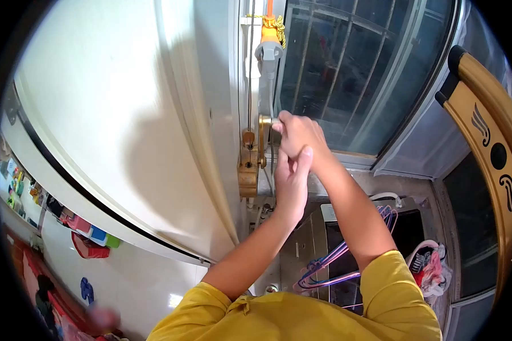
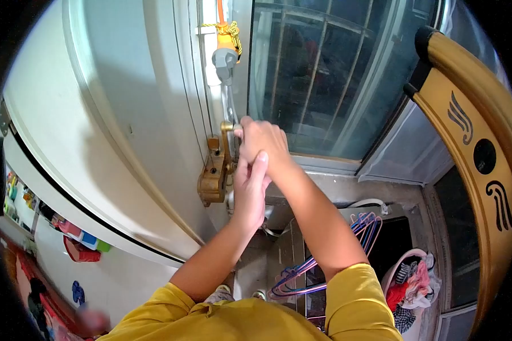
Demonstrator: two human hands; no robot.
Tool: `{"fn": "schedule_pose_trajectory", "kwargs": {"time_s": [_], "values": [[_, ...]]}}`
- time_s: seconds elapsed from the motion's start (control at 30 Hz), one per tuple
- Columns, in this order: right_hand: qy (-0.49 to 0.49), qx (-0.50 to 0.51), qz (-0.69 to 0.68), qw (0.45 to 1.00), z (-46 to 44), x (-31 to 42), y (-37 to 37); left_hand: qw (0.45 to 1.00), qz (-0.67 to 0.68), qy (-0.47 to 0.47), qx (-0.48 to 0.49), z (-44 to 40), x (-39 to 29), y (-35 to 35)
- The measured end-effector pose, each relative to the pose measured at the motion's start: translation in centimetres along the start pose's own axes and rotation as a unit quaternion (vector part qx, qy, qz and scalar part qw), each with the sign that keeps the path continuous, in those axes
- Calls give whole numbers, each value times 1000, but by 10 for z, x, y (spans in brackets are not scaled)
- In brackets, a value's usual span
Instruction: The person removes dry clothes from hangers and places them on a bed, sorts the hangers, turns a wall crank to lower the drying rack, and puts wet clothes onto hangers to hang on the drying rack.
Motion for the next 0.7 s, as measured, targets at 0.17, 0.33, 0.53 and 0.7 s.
{"fn": "schedule_pose_trajectory", "kwargs": {"time_s": [0.17,0.33,0.53,0.7], "values": [[57,39,-12,998,-32,-19,41,998,-3,-49,-43,-13,18,-21],[71,58,-25,995,-34,-25,52,995,-33,-69,-65,-7,22,-33],[89,95,-19,991,-39,-29,66,997,-23,-55,-42,-15,19,-26],[89,74,-9,993,-34,-30,69,995,-17,-80,-56,-11,23,-32]]}}
Point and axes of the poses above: each hand's wrist, its own z-axis away from the middle knuckle, its own y-axis out of the palm, x = y × z, the point moved 6 cm from there along -z, towards the middle knuckle, and after that the axes turned 13 degrees about z, right-handed, at the moved point
